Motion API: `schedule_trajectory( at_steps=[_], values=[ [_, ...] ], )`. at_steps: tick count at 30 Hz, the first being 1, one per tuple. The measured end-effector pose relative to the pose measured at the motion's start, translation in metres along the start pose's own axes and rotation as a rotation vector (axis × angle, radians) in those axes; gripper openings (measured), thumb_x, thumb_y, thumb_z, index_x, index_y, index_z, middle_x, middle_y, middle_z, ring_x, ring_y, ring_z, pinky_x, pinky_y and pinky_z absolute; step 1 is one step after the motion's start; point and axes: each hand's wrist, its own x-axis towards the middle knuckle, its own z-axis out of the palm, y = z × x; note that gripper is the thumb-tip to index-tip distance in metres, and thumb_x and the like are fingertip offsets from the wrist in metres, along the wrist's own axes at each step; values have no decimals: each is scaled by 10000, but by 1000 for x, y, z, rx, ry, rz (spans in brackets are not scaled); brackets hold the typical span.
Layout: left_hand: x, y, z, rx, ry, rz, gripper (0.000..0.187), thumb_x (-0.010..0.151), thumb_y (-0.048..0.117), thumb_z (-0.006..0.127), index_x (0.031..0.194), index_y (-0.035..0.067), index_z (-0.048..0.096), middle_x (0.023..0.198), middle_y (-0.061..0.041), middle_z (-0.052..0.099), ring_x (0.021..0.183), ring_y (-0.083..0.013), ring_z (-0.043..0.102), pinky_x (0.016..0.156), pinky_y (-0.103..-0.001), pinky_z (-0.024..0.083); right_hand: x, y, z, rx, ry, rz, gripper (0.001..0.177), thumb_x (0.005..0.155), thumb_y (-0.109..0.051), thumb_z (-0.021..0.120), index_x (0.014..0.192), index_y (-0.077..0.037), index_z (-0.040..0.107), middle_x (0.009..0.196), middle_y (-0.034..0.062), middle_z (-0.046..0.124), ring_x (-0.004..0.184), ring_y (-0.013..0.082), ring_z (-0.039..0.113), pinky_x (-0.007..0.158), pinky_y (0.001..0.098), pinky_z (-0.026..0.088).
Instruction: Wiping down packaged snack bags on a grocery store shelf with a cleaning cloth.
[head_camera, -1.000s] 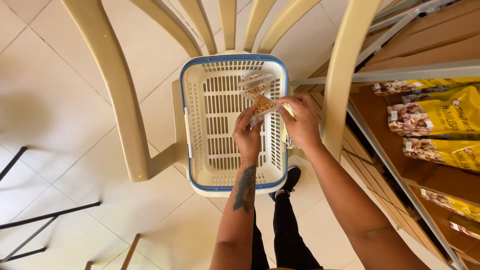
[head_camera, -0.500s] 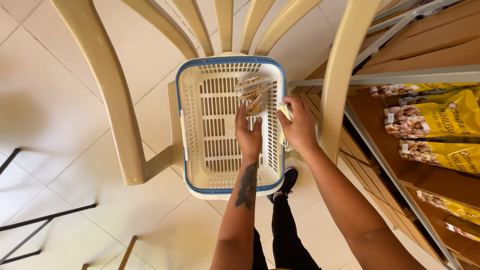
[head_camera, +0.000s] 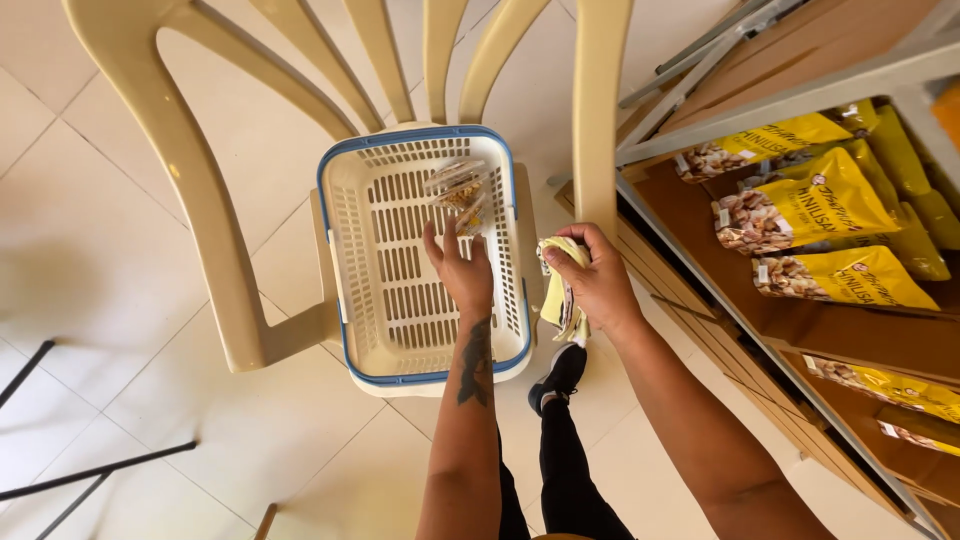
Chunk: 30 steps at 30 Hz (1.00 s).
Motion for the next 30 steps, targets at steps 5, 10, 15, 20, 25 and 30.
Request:
schedule_trajectory(
  at_steps=[5,10,15,20,25,30],
  values=[
    [-39,61,-14,-12,14,73,689,879,178,790,1503,174,498,1584,-192,309,1484,-472,267,1165,-595,333,-18,-13,-23,267,21,101,350,853,-147,836,1160,-89,678,930,44,644,814,144,617,720,294,536],
    [-93,179,-47,-290,-214,114,499,955,267,708,1421,145,580,1500,-208,475,1406,-421,444,1153,-523,388,-36,-52,-65,570,24,161,415,846,-70,770,1241,-69,643,936,69,628,785,197,658,712,344,580],
    [-151,282,-60,-856,-594,-64,337,1072,161,516,1379,62,615,1308,-229,667,1251,-257,585,1082,-441,473,-79,-127,-121,594,102,-23,433,878,-82,708,1300,-62,612,939,94,662,780,174,687,667,315,598],
    [-189,365,-67,-871,-699,153,346,1023,102,590,1360,34,629,1324,-234,657,1290,-342,585,1085,-469,477,-117,-189,-191,200,314,-410,342,927,-158,754,1247,-80,662,972,82,683,830,138,651,760,287,565],
    [-205,420,-45,-958,-762,290,424,1020,66,604,1440,34,551,1388,-237,607,1345,-370,525,1110,-486,446,-102,-241,-260,-244,580,-881,311,978,-53,763,1266,-2,657,1195,206,673,1169,347,637,1039,479,483],
    [-206,467,-32,-985,-713,310,449,1005,97,630,1440,27,544,1410,-272,574,1340,-422,515,1099,-486,463,-74,-271,-285,-556,655,-1075,504,936,56,758,1401,72,564,1376,309,549,1240,520,562,1029,602,465]
  ],
)
